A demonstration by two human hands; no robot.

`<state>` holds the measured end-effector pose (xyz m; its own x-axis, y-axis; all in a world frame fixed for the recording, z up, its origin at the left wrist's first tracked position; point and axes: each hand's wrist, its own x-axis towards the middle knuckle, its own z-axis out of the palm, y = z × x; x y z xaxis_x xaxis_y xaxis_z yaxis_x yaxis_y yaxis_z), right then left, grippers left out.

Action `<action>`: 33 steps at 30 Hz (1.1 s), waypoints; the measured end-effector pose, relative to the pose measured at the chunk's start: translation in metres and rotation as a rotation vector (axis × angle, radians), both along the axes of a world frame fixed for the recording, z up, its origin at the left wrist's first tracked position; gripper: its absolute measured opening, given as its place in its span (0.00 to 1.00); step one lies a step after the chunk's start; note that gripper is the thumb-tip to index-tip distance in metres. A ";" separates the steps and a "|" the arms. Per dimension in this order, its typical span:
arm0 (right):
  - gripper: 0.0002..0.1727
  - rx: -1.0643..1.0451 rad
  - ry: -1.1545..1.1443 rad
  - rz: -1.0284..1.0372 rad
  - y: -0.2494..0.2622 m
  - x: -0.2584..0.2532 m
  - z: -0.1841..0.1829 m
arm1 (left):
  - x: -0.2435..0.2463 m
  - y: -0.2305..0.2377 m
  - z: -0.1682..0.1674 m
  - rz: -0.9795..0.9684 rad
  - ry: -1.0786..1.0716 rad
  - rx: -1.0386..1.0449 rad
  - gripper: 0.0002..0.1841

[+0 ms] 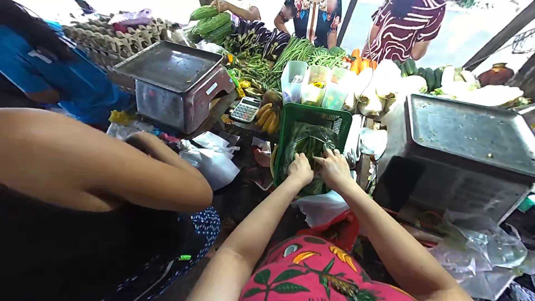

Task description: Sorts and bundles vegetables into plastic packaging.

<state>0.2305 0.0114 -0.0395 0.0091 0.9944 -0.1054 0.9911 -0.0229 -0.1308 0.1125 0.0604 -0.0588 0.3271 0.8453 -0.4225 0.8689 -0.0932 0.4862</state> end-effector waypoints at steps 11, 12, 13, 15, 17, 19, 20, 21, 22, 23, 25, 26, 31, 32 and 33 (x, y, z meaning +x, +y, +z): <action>0.14 0.244 0.111 -0.074 -0.008 0.019 -0.008 | -0.018 0.008 0.006 -0.018 -0.166 0.048 0.28; 0.14 0.247 0.102 -0.070 -0.007 0.019 -0.008 | -0.026 0.012 0.003 -0.004 -0.239 0.039 0.27; 0.13 0.253 0.096 -0.065 -0.006 0.017 -0.007 | -0.034 0.015 -0.001 0.027 -0.331 0.035 0.27; 0.13 0.255 0.100 -0.052 0.000 0.012 -0.003 | -0.048 0.017 -0.005 0.115 -0.591 0.080 0.25; 0.13 0.262 0.086 -0.007 0.010 0.008 -0.001 | -0.057 0.016 -0.004 0.191 -0.876 0.150 0.18; 0.12 0.240 0.024 0.070 0.024 0.006 0.001 | -0.065 0.009 0.008 0.280 -1.098 0.139 0.13; 0.13 0.210 -0.016 0.106 0.031 0.005 0.002 | -0.070 0.006 0.012 0.327 -1.180 0.128 0.11; 0.14 0.178 -0.053 0.140 0.038 0.003 0.003 | -0.075 0.002 0.015 0.372 -1.248 0.132 0.11; 0.15 0.154 -0.070 0.168 0.043 0.002 0.005 | -0.081 -0.001 0.016 0.399 -1.295 0.139 0.11; 0.15 0.143 -0.065 0.193 0.047 0.000 0.008 | -0.087 -0.005 0.016 0.418 -1.319 0.158 0.10; 0.12 0.137 0.045 0.220 0.046 -0.006 0.018 | -0.101 -0.014 0.014 0.450 -1.313 0.187 0.11; 0.12 0.134 0.158 0.227 0.041 -0.011 0.024 | -0.107 -0.019 0.013 0.472 -1.306 0.185 0.12; 0.19 0.068 0.588 0.286 0.006 -0.033 0.018 | -0.122 -0.052 0.012 0.516 -1.427 0.071 0.15; 0.20 0.083 0.521 0.277 0.001 -0.037 0.017 | -0.122 -0.058 0.012 0.544 -1.482 0.049 0.13; 0.19 0.147 0.436 0.256 0.000 -0.039 0.015 | -0.122 -0.063 0.011 0.580 -1.519 0.029 0.11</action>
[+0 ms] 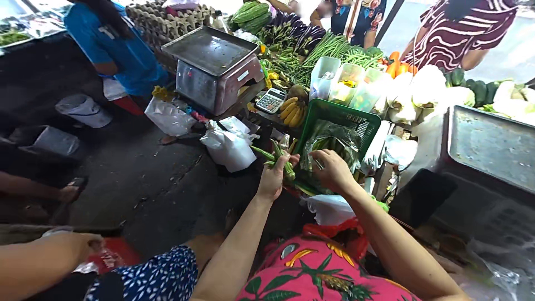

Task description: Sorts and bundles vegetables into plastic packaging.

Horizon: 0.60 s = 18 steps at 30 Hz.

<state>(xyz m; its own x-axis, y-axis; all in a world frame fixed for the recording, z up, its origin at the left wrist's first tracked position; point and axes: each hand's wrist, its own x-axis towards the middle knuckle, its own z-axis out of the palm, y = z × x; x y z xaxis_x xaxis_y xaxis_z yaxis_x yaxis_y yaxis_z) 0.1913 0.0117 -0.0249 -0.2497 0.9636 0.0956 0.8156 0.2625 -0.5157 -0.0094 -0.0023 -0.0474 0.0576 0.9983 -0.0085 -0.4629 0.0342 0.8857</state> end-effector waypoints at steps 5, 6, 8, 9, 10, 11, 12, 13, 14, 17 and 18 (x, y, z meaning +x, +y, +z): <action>0.16 0.149 -0.321 -0.085 0.047 0.012 -0.014 | -0.007 -0.017 -0.003 -0.016 -0.094 -0.286 0.06; 0.15 0.135 -0.399 -0.054 0.056 0.014 -0.015 | -0.010 -0.019 -0.003 -0.077 -0.149 -0.352 0.08; 0.12 0.157 -0.513 0.025 0.067 0.019 -0.016 | -0.017 -0.024 -0.004 -0.214 -0.256 -0.437 0.14; 0.13 0.172 -0.552 0.069 0.070 0.021 -0.015 | -0.020 -0.027 -0.004 -0.261 -0.286 -0.458 0.15; 0.14 0.172 -0.586 0.103 0.071 0.023 -0.013 | -0.022 -0.030 -0.004 -0.284 -0.303 -0.479 0.16; 0.14 0.176 -0.602 0.123 0.071 0.026 -0.009 | -0.023 -0.033 -0.004 -0.293 -0.309 -0.494 0.16; 0.13 0.182 -0.601 0.129 0.070 0.029 -0.002 | -0.024 -0.036 -0.004 -0.296 -0.308 -0.506 0.16; 0.12 0.192 -0.589 0.119 0.067 0.033 0.006 | -0.024 -0.038 -0.004 -0.301 -0.302 -0.514 0.16; 0.11 0.207 -0.573 0.101 0.064 0.037 0.016 | -0.024 -0.040 -0.005 -0.314 -0.292 -0.517 0.17; 0.08 0.337 -0.540 0.025 0.043 0.046 0.055 | -0.025 -0.045 -0.009 -0.404 -0.259 -0.471 0.21; 0.08 0.393 -0.527 0.006 0.031 0.047 0.068 | -0.025 -0.046 -0.010 -0.444 -0.250 -0.450 0.23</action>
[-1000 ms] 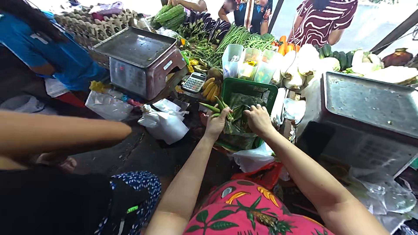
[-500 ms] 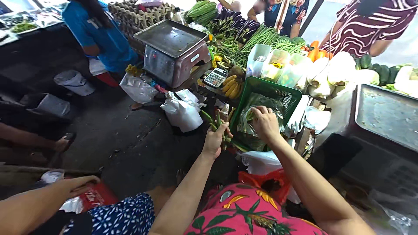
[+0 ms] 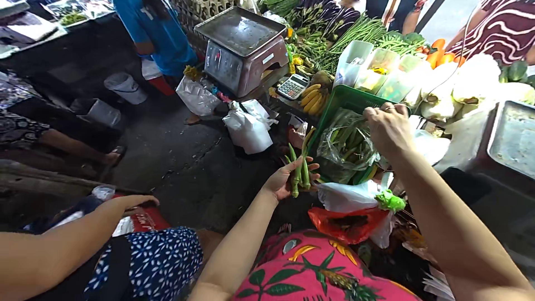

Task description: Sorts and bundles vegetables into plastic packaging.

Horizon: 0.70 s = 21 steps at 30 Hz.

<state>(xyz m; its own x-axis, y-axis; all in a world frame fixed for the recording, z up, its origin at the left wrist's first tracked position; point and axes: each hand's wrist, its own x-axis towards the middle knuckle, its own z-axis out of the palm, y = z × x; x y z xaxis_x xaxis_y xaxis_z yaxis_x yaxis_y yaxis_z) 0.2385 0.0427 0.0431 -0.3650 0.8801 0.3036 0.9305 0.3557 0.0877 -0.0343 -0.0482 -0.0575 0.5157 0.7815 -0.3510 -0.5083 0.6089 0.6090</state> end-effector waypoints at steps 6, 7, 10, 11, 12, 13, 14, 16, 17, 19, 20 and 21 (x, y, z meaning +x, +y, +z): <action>0.08 0.089 0.220 0.256 -0.074 -0.024 0.025 | 0.014 -0.008 0.004 -0.141 -0.127 0.112 0.35; 0.06 0.078 0.216 0.282 -0.080 -0.031 0.015 | 0.017 -0.009 0.004 -0.159 -0.138 0.166 0.35; 0.05 0.002 0.166 0.307 -0.087 -0.037 -0.011 | 0.026 -0.010 0.007 -0.169 -0.052 0.248 0.22; 0.06 -0.078 0.158 0.321 -0.087 -0.035 -0.013 | 0.028 -0.011 0.011 -0.183 0.007 0.253 0.15; 0.14 -0.199 0.159 0.353 -0.087 -0.033 -0.010 | 0.030 -0.012 0.016 -0.205 0.071 0.261 0.12; 0.27 -0.342 0.173 0.401 -0.088 -0.032 -0.006 | 0.031 -0.013 0.020 -0.238 0.133 0.270 0.13; 0.40 -0.452 0.177 0.448 -0.089 -0.035 -0.004 | 0.032 -0.014 0.025 -0.288 0.189 0.287 0.14; 0.54 -0.545 0.086 0.511 -0.094 -0.046 -0.009 | 0.034 -0.017 0.029 -0.397 0.259 0.339 0.16; 0.55 -0.551 0.038 0.533 -0.096 -0.051 -0.012 | 0.035 -0.019 0.029 -0.441 0.285 0.356 0.17; 0.50 -0.506 -0.007 0.579 -0.101 -0.056 -0.021 | 0.034 -0.022 0.028 -0.488 0.325 0.377 0.18; 0.40 -0.446 -0.035 0.589 -0.105 -0.058 -0.026 | 0.032 -0.023 0.026 -0.488 0.345 0.377 0.17; 0.30 -0.377 -0.067 0.578 -0.109 -0.059 -0.029 | 0.030 -0.023 0.024 -0.493 0.351 0.370 0.17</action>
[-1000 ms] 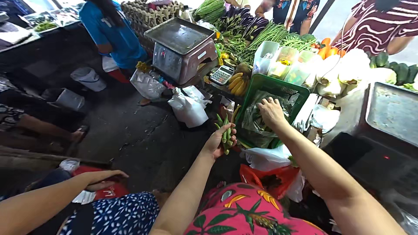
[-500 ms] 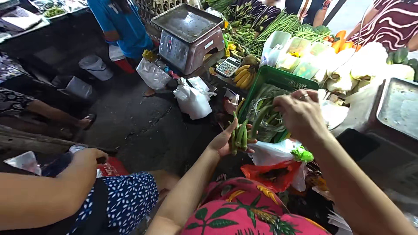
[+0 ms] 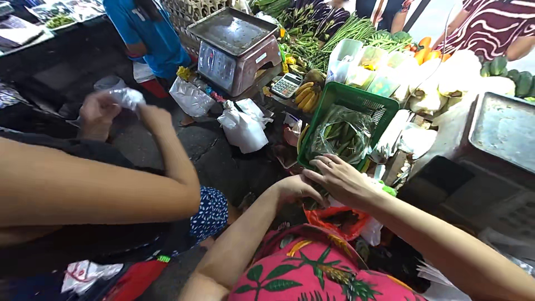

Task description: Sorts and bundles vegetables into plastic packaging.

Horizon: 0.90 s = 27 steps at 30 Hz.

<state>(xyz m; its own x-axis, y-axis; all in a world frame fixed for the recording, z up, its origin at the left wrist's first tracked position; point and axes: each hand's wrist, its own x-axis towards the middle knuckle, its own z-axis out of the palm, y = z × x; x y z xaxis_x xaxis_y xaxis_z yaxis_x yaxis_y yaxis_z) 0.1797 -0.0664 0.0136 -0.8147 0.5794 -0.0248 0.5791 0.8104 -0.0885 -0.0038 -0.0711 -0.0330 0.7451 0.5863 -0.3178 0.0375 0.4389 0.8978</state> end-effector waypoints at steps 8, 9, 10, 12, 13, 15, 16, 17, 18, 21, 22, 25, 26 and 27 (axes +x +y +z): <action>0.11 -0.008 -0.048 -0.219 -0.005 -0.003 -0.010 | -0.035 0.014 0.009 -0.064 0.006 0.037 0.43; 0.14 -0.112 -0.028 -0.277 -0.002 0.000 -0.007 | -0.044 0.015 0.011 -0.037 -0.050 0.057 0.43; 0.17 -0.220 0.022 -0.330 0.000 0.004 -0.006 | -0.052 0.015 0.012 -0.018 -0.135 0.079 0.45; 0.20 -0.421 0.230 -0.399 0.001 0.011 -0.010 | -0.058 0.011 0.014 0.051 -0.245 0.186 0.51; 0.19 -0.497 0.376 -0.398 -0.001 0.012 -0.018 | -0.054 0.007 0.015 0.103 -0.207 0.283 0.56; 0.18 -0.665 0.675 -0.376 -0.011 0.005 -0.032 | -0.032 -0.004 0.011 0.259 -0.089 0.489 0.62; 0.17 -0.740 0.793 -0.370 -0.018 -0.001 -0.035 | -0.017 -0.008 0.007 0.358 -0.089 0.546 0.58; 0.15 -0.788 0.886 -0.383 -0.026 -0.008 -0.038 | -0.001 -0.013 0.005 0.476 -0.105 0.560 0.50; 0.13 -0.830 0.938 -0.429 -0.033 -0.016 -0.039 | 0.012 -0.015 0.003 0.586 -0.108 0.575 0.40; 0.13 -0.901 0.982 -0.464 -0.037 -0.024 -0.050 | 0.024 -0.018 0.000 0.696 -0.088 0.619 0.18; 0.16 -0.909 0.914 -0.451 -0.035 -0.018 -0.048 | 0.023 -0.017 0.001 0.681 -0.083 0.612 0.16; 0.38 -0.814 0.592 -0.452 -0.034 0.006 -0.019 | 0.014 -0.012 0.000 0.706 -0.108 0.586 0.14; 0.42 -0.722 0.592 -0.490 -0.036 0.012 -0.006 | 0.011 -0.009 0.000 0.715 -0.091 0.599 0.13; 0.42 -0.601 0.650 -0.528 -0.038 0.015 0.003 | 0.008 -0.006 0.000 0.699 -0.059 0.635 0.14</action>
<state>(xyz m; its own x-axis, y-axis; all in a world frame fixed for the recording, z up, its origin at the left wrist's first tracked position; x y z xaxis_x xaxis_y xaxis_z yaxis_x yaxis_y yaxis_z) 0.1948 -0.1040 0.0170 -0.4192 0.9049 -0.0741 0.5437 0.1849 -0.8186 0.0046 -0.0774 -0.0330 0.1641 0.9565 0.2411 -0.1026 -0.2266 0.9686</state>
